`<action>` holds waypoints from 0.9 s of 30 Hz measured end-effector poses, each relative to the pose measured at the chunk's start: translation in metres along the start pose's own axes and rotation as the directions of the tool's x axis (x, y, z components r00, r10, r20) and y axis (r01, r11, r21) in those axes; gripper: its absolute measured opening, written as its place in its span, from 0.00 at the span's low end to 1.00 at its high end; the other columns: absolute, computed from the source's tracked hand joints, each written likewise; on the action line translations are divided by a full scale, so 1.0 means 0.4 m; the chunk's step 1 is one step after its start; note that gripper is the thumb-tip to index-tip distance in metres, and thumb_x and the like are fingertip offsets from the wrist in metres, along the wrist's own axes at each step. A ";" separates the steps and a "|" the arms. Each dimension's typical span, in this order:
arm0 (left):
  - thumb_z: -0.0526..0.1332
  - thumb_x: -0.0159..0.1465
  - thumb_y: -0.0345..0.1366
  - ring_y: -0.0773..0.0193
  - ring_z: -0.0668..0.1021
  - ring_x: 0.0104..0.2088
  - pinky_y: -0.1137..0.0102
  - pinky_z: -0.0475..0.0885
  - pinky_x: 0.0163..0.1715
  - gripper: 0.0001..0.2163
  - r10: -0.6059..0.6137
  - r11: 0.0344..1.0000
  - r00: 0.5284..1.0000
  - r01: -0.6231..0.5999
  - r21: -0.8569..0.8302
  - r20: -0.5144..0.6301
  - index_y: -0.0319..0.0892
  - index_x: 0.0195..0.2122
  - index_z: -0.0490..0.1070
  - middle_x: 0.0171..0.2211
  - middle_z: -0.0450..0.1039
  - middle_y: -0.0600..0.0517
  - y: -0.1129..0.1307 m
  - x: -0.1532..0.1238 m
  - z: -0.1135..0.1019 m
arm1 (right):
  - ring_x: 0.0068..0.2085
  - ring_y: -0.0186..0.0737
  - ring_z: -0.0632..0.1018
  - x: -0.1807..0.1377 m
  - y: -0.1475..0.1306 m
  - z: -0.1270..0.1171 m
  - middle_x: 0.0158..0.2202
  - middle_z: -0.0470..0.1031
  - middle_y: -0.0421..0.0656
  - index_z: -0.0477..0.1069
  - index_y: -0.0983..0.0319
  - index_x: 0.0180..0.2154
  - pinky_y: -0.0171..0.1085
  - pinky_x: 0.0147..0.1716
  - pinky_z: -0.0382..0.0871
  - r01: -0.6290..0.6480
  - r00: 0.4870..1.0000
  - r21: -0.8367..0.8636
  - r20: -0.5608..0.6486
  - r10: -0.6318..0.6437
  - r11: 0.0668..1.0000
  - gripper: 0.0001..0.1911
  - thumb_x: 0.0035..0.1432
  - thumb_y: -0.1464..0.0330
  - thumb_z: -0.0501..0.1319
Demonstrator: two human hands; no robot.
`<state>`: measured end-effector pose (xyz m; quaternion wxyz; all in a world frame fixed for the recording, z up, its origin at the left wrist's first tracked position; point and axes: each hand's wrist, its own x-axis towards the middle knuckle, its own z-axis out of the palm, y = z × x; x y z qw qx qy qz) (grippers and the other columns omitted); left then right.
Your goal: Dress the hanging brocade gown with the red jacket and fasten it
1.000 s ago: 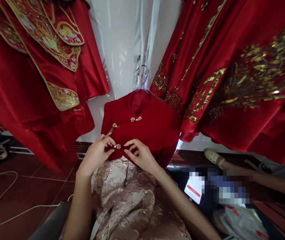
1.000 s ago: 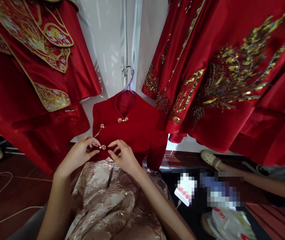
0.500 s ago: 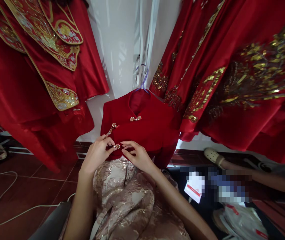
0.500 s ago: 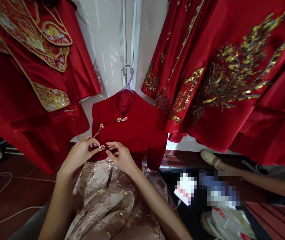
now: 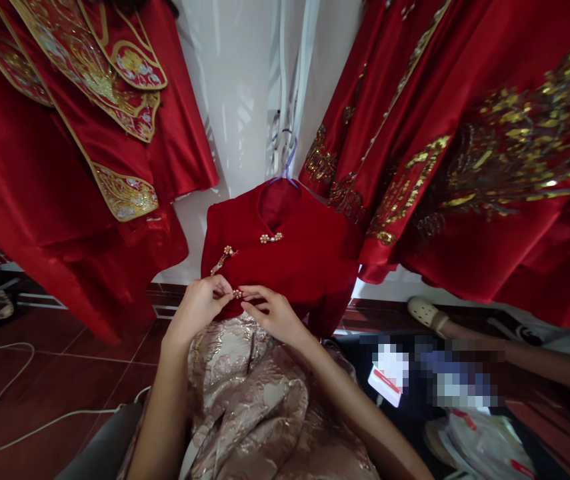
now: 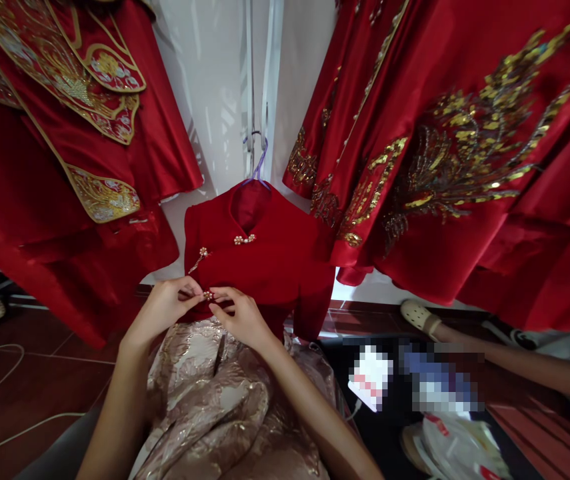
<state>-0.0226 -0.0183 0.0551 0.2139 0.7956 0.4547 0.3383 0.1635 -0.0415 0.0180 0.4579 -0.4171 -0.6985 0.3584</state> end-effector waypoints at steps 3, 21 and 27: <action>0.61 0.57 0.37 0.66 0.77 0.31 0.72 0.72 0.33 0.06 -0.027 0.986 0.997 0.039 -0.161 0.077 0.40 0.33 0.70 0.30 0.75 0.51 0.016 -0.005 0.004 | 0.41 0.35 0.75 -0.004 -0.004 0.003 0.41 0.73 0.43 0.66 0.60 0.46 0.34 0.36 0.72 0.033 0.999 -0.028 0.007 -0.033 0.999 0.18 0.51 0.68 0.62; 0.58 0.58 0.46 0.60 0.77 0.42 0.70 0.69 0.43 0.16 -0.314 0.874 0.942 0.238 -0.423 -0.118 0.38 0.35 0.77 0.39 0.78 0.48 -0.066 0.183 0.054 | 0.25 0.30 0.65 0.003 -0.046 -0.066 0.25 0.62 0.34 0.60 0.59 0.34 0.30 0.24 0.57 0.087 0.979 -0.144 -0.172 -0.112 0.986 0.11 0.46 0.74 0.57; 0.60 0.55 0.50 0.62 0.77 0.35 0.73 0.68 0.33 0.20 -0.365 0.840 0.926 0.282 -0.463 -0.098 0.37 0.37 0.77 0.35 0.79 0.49 -0.059 0.182 0.081 | 0.25 0.29 0.66 0.001 -0.042 -0.051 0.25 0.63 0.34 0.60 0.59 0.34 0.29 0.24 0.58 0.095 0.990 -0.131 -0.093 -0.107 0.987 0.10 0.47 0.74 0.57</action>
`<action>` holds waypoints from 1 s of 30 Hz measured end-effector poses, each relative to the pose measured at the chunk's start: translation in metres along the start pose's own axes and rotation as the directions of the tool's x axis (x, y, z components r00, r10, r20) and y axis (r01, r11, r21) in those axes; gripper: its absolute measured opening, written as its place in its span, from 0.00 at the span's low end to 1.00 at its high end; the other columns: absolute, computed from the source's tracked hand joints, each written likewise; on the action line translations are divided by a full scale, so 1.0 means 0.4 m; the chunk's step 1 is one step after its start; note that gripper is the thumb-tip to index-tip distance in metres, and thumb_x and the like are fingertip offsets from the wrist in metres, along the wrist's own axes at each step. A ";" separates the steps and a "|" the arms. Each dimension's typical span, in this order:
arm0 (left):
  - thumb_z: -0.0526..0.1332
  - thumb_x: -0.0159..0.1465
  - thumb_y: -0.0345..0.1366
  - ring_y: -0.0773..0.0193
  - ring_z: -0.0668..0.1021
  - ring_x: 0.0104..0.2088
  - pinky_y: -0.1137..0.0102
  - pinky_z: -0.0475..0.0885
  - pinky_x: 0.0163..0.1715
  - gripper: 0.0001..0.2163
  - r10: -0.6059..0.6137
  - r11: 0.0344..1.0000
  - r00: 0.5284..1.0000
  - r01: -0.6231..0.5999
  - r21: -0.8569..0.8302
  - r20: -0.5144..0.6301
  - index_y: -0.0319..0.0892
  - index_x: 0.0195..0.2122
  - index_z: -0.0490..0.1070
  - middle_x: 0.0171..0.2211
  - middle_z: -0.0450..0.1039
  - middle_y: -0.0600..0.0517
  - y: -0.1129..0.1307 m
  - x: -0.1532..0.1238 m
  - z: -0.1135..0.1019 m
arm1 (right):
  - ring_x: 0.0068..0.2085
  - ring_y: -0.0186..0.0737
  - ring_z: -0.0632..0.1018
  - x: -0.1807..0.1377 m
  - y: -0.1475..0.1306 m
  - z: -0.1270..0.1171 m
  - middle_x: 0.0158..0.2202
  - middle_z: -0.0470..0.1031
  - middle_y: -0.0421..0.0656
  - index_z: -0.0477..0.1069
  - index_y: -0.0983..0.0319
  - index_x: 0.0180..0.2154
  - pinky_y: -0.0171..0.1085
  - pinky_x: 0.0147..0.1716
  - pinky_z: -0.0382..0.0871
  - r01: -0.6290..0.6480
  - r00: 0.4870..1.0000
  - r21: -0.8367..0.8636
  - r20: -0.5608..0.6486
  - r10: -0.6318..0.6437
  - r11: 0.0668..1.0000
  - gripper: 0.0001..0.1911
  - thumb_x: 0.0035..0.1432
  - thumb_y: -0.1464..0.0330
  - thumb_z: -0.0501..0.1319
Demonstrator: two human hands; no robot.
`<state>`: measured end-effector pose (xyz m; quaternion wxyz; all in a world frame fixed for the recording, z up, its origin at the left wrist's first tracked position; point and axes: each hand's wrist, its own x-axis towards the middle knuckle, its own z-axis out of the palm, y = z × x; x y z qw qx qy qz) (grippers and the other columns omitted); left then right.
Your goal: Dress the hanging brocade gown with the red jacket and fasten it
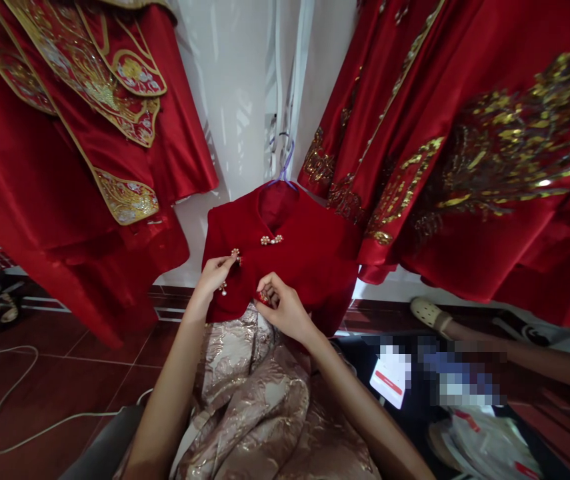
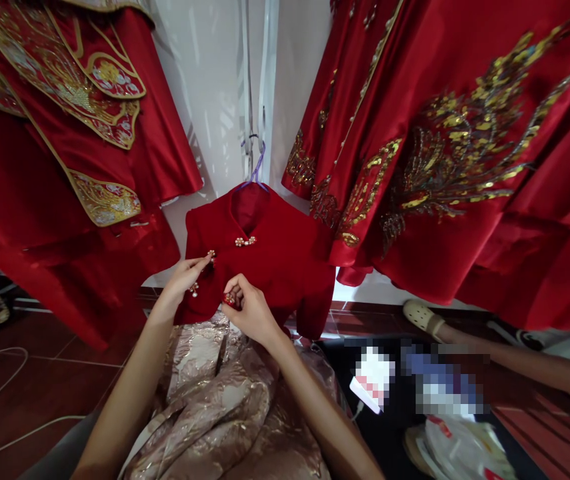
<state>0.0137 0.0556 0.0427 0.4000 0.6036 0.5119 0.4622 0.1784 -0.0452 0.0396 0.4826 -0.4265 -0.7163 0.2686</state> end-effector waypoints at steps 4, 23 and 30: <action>0.59 0.56 0.51 0.62 0.76 0.34 0.73 0.67 0.34 0.20 0.061 0.997 0.998 -0.061 0.042 0.000 0.37 0.34 0.77 0.33 0.79 0.50 0.013 -0.002 -0.002 | 0.23 0.28 0.63 0.001 -0.009 -0.006 0.23 0.61 0.32 0.59 0.59 0.33 0.29 0.23 0.56 0.020 0.999 -0.011 0.028 -0.020 1.000 0.09 0.48 0.72 0.58; 0.60 0.56 0.48 0.65 0.75 0.28 0.73 0.67 0.31 0.14 0.244 0.970 0.928 -0.228 0.089 -0.283 0.40 0.27 0.71 0.26 0.75 0.51 -0.008 -0.027 0.015 | 0.22 0.29 0.63 0.009 0.020 0.009 0.22 0.59 0.32 0.56 0.59 0.32 0.29 0.23 0.55 -0.010 0.996 -0.041 0.086 0.014 0.999 0.09 0.50 0.72 0.57; 0.64 0.53 0.47 0.70 0.73 0.26 0.75 0.66 0.29 0.15 0.138 0.939 0.940 -0.225 -0.261 -0.311 0.39 0.26 0.67 0.24 0.71 0.54 -0.015 -0.047 0.037 | 0.25 0.28 0.60 0.002 -0.001 -0.021 0.24 0.57 0.33 0.55 0.60 0.28 0.29 0.26 0.53 0.069 0.970 -0.070 0.240 -0.050 0.995 0.09 0.46 0.75 0.56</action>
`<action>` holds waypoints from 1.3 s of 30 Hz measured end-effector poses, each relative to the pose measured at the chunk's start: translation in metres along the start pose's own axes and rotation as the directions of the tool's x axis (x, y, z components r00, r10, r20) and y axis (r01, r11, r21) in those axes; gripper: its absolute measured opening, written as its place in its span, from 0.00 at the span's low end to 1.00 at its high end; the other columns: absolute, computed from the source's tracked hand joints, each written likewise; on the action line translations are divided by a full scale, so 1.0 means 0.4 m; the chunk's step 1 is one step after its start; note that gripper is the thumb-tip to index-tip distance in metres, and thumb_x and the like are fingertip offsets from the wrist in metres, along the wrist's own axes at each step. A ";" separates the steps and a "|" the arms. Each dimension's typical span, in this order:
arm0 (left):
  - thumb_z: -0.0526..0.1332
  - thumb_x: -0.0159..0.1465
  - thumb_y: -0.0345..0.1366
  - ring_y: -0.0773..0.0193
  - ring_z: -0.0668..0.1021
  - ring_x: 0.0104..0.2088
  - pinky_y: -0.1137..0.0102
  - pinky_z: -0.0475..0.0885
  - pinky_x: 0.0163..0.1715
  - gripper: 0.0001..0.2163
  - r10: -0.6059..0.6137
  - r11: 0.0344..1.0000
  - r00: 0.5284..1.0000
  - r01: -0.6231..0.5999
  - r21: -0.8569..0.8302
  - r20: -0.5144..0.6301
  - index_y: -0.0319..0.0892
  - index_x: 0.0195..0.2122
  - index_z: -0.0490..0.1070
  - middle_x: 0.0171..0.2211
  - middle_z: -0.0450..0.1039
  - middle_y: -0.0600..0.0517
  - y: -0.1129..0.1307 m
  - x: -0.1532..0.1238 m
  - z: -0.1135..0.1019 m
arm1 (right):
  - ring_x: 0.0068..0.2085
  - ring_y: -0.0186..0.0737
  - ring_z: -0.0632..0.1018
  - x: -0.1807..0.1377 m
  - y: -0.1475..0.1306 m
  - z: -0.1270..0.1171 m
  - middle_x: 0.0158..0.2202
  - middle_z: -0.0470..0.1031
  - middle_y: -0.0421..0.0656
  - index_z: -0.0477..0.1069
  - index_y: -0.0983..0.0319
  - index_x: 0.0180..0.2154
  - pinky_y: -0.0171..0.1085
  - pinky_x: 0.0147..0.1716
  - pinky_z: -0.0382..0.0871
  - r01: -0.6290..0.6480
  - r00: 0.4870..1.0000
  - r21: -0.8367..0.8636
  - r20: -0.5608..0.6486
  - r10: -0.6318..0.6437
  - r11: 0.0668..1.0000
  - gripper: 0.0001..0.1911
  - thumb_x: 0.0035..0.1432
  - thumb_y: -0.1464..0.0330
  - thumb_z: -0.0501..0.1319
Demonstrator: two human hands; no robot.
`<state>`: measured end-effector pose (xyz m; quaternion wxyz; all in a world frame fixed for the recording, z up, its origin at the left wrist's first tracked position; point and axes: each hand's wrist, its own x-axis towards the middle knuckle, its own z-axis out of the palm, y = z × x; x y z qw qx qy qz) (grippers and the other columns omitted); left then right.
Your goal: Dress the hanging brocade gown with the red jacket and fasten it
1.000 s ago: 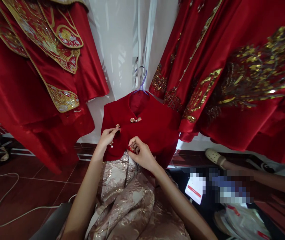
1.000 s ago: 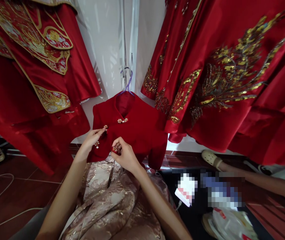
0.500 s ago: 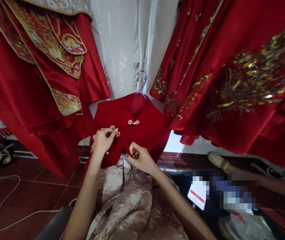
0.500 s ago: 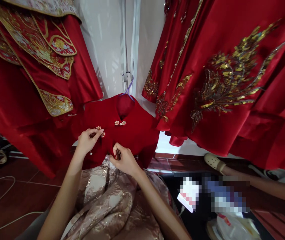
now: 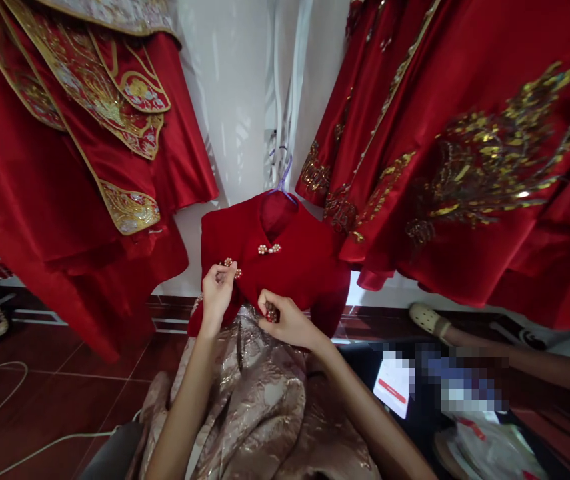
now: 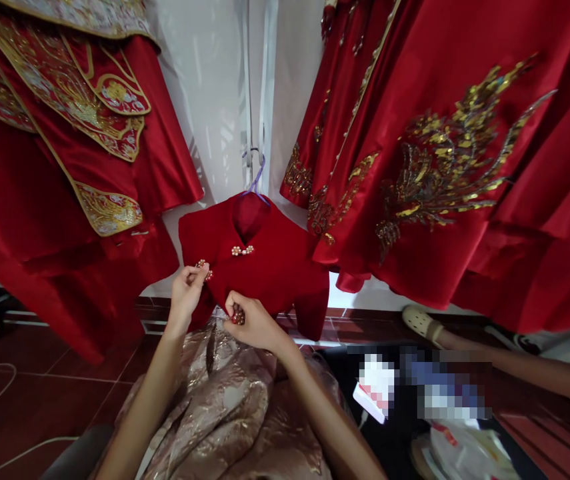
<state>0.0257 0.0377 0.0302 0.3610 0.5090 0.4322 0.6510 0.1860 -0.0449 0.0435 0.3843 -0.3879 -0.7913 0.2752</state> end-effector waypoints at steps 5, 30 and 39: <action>0.63 0.55 0.47 0.71 0.73 0.25 0.75 0.66 0.28 0.15 -0.009 0.997 0.997 0.014 -0.079 0.071 0.41 0.27 0.64 0.23 0.72 0.55 0.007 -0.026 0.000 | 0.24 0.28 0.58 -0.009 -0.016 -0.016 0.23 0.56 0.33 0.54 0.60 0.28 0.29 0.24 0.51 -0.011 1.000 -0.018 -0.002 0.011 1.000 0.09 0.47 0.75 0.55; 0.52 0.65 0.41 0.58 0.68 0.42 0.63 0.64 0.42 0.11 0.509 0.353 0.632 -0.772 0.528 0.585 0.45 0.43 0.70 0.40 0.67 0.46 0.103 0.058 0.097 | 0.24 0.27 0.61 -0.027 0.036 -0.068 0.22 0.61 0.33 0.58 0.61 0.24 0.29 0.25 0.53 -0.094 0.959 -0.229 0.239 0.150 0.969 0.06 0.47 0.73 0.57; 0.50 0.65 0.33 0.58 0.67 0.45 0.53 0.56 0.56 0.08 0.444 0.072 0.317 -0.945 0.319 0.838 0.40 0.37 0.68 0.41 0.67 0.46 0.141 0.127 0.107 | 0.24 0.28 0.61 -0.041 0.046 -0.116 0.22 0.63 0.34 0.59 0.61 0.24 0.30 0.24 0.53 -0.148 0.955 -0.234 0.219 0.200 0.961 0.08 0.45 0.72 0.60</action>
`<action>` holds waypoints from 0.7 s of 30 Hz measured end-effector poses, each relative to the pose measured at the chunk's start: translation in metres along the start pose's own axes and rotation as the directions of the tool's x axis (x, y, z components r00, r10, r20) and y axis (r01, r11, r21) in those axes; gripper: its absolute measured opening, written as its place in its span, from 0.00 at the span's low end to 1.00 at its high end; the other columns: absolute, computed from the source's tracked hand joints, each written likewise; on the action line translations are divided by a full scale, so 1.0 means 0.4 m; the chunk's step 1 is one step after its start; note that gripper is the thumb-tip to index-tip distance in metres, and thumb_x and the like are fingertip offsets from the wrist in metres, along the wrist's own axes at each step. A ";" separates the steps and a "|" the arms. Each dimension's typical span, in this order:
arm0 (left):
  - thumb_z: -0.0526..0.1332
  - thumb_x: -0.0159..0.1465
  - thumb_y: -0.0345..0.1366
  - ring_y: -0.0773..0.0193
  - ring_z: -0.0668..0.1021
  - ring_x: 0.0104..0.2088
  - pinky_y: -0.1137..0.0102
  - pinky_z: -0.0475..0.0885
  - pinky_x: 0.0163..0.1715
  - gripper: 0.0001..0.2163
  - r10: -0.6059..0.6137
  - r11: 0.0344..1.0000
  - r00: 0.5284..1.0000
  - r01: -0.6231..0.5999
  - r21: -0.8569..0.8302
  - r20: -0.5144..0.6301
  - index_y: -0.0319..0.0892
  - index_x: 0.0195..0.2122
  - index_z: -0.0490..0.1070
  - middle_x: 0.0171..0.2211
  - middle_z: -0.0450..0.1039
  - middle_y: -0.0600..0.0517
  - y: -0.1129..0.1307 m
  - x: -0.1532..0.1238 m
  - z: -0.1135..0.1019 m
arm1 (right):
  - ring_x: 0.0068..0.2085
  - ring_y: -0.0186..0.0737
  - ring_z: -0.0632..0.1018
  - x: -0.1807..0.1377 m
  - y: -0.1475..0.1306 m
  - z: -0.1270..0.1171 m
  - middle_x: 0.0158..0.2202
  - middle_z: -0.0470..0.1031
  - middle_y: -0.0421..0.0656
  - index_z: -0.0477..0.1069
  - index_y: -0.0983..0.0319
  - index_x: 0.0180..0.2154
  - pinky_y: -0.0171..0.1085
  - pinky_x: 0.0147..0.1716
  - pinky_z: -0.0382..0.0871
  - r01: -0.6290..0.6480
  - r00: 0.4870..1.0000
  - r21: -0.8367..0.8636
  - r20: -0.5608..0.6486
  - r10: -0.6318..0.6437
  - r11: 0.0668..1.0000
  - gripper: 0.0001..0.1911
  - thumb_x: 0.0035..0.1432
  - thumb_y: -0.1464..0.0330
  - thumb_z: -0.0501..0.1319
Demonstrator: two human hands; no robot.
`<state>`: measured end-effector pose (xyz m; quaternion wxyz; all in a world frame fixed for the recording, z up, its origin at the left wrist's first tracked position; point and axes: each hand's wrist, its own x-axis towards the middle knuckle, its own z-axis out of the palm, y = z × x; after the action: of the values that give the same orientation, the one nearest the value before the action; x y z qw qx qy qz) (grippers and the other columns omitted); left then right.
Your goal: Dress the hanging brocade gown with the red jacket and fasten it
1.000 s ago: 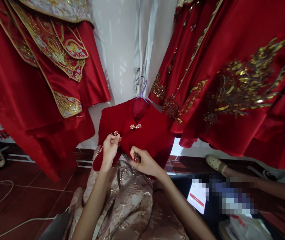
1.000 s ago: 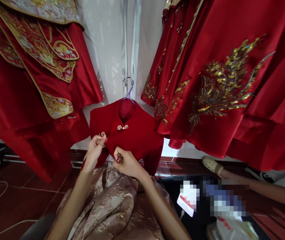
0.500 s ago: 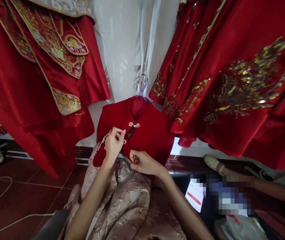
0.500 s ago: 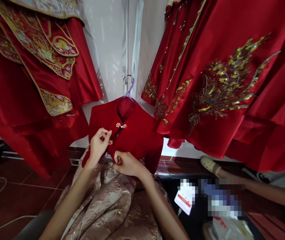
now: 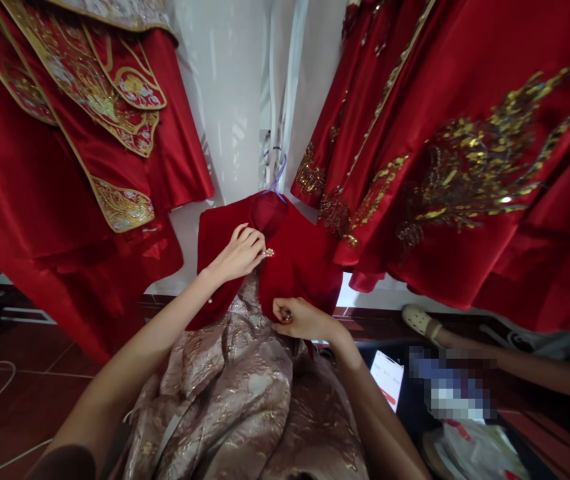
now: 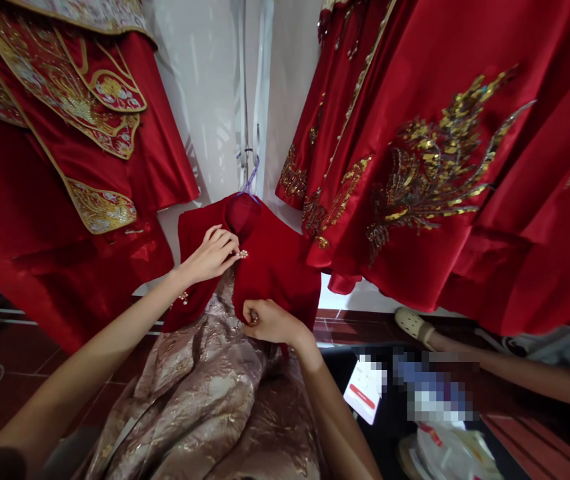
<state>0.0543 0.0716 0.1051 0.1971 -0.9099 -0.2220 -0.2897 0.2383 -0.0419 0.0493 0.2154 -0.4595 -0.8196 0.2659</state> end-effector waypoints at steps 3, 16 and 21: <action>0.49 0.65 0.31 0.60 0.69 0.44 0.52 0.48 0.61 0.07 0.043 0.999 0.998 -0.041 -0.032 0.046 0.41 0.37 0.66 0.36 0.68 0.49 -0.006 0.004 -0.002 | 0.24 0.28 0.61 -0.011 0.020 -0.017 0.22 0.62 0.34 0.59 0.61 0.25 0.30 0.24 0.53 -0.025 0.999 0.014 0.024 0.025 1.000 0.08 0.44 0.74 0.59; 0.51 0.64 0.32 0.58 0.70 0.45 0.50 0.48 0.61 0.09 0.098 0.995 0.994 -0.099 0.014 0.042 0.40 0.36 0.70 0.38 0.70 0.46 -0.012 0.024 -0.016 | 0.23 0.28 0.59 -0.062 -0.024 -0.095 0.22 0.56 0.33 0.55 0.60 0.28 0.31 0.23 0.52 0.045 0.997 0.250 -0.066 -0.029 0.967 0.11 0.50 0.69 0.60; 0.50 0.65 0.33 0.60 0.70 0.44 0.52 0.52 0.59 0.09 0.086 0.996 0.993 -0.084 -0.034 0.081 0.41 0.36 0.69 0.37 0.70 0.49 -0.014 0.021 -0.017 | 0.23 0.27 0.57 -0.044 -0.009 -0.071 0.21 0.56 0.32 0.57 0.61 0.28 0.31 0.22 0.50 -0.006 0.998 0.270 0.067 -0.012 0.963 0.13 0.50 0.65 0.62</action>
<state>0.0545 0.0751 0.1167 0.1860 -0.9326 -0.1867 -0.2464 0.2617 -0.0521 0.0714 0.2481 -0.4153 -0.7834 0.3901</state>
